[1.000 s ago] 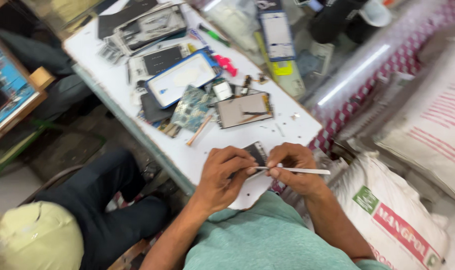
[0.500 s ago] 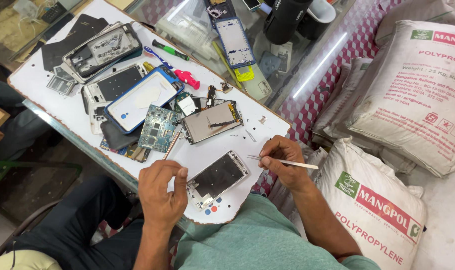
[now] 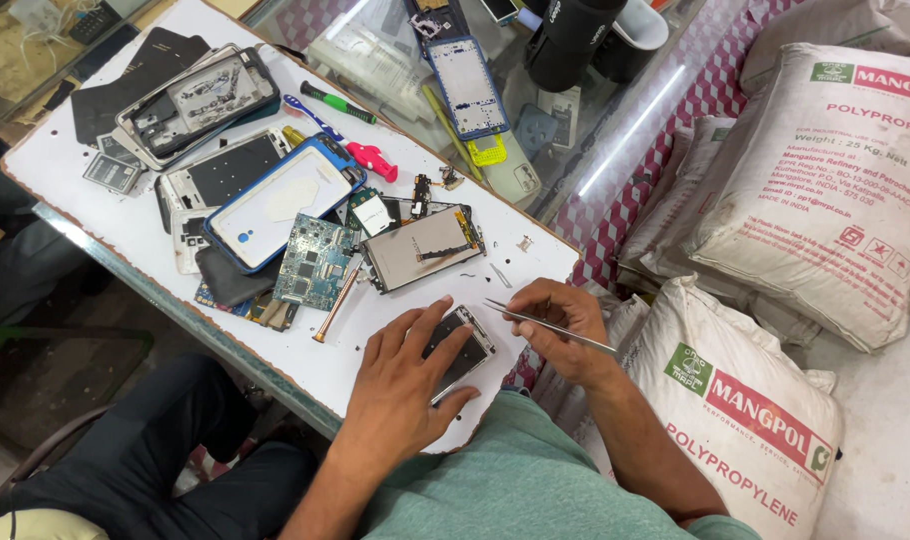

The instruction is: The person uses tweezers to carefully remove small components and adhesive residue from the interior of a disassembled smartphone. The person repeatedly adjusts the phone's position and uses the tweezers to lift and scrape parts from the chassis.

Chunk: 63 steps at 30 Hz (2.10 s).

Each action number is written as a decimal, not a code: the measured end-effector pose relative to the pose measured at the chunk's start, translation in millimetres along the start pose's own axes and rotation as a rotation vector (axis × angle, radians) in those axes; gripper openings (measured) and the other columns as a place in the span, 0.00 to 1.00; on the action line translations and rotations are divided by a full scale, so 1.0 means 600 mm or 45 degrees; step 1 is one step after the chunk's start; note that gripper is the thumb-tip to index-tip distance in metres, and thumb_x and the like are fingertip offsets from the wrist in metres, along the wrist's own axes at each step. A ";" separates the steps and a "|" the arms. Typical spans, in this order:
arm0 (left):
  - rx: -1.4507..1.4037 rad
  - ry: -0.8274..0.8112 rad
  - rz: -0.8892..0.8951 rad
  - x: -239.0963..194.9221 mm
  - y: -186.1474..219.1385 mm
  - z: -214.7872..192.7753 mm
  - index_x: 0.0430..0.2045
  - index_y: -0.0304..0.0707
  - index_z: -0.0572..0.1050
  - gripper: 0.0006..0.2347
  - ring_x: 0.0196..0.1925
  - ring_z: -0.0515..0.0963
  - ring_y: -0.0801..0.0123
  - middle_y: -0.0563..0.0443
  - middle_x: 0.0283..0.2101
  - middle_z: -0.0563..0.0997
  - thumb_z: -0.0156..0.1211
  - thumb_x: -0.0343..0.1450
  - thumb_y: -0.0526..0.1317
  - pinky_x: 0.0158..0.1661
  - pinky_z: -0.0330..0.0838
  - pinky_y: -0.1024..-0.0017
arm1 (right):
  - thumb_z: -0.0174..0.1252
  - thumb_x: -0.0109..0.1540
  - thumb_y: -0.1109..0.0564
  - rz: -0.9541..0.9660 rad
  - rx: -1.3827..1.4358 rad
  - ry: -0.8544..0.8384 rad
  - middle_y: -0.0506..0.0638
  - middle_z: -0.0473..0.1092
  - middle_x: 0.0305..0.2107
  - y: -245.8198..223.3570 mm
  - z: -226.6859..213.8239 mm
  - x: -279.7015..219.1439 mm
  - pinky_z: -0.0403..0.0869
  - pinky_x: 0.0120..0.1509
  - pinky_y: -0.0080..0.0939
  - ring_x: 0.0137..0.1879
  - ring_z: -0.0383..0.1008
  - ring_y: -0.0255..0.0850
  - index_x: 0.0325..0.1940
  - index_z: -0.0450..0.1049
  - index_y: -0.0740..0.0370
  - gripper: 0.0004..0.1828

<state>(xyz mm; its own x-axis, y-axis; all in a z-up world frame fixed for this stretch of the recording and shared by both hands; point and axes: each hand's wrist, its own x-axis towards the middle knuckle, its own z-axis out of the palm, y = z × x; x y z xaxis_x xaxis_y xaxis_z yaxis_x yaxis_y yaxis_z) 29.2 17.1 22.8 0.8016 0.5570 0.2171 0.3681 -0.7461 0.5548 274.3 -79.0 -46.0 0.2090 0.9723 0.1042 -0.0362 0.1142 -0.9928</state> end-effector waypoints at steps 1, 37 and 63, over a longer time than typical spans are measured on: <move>0.004 -0.025 -0.016 0.002 -0.001 0.002 0.54 0.41 0.75 0.26 0.63 0.67 0.48 0.44 0.65 0.70 0.70 0.62 0.49 0.56 0.63 0.54 | 0.62 0.63 0.60 -0.015 -0.003 -0.011 0.52 0.77 0.39 -0.002 -0.001 0.000 0.77 0.50 0.34 0.44 0.77 0.34 0.49 0.77 0.67 0.12; -0.071 0.115 -0.311 -0.007 -0.028 0.025 0.58 0.30 0.73 0.37 0.48 0.70 0.55 0.45 0.49 0.71 0.79 0.56 0.52 0.46 0.67 0.59 | 0.62 0.59 0.65 -0.490 -0.979 0.078 0.54 0.78 0.36 -0.034 0.061 -0.037 0.80 0.65 0.52 0.46 0.83 0.47 0.36 0.76 0.65 0.03; -0.089 0.124 -0.263 -0.012 -0.031 0.034 0.61 0.27 0.71 0.36 0.46 0.68 0.57 0.43 0.49 0.69 0.78 0.61 0.49 0.46 0.65 0.59 | 0.63 0.63 0.64 -0.577 -1.038 0.244 0.61 0.78 0.37 -0.047 0.134 -0.014 0.72 0.72 0.61 0.44 0.82 0.49 0.38 0.75 0.66 0.03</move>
<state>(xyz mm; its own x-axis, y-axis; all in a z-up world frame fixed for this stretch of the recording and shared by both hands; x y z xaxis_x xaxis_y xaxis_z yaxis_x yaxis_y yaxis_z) 26.3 19.6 -5.1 0.6623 0.7302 0.1677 0.4835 -0.5876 0.6487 195.2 -74.2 -14.3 0.1955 0.8122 0.5497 0.7652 0.2242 -0.6035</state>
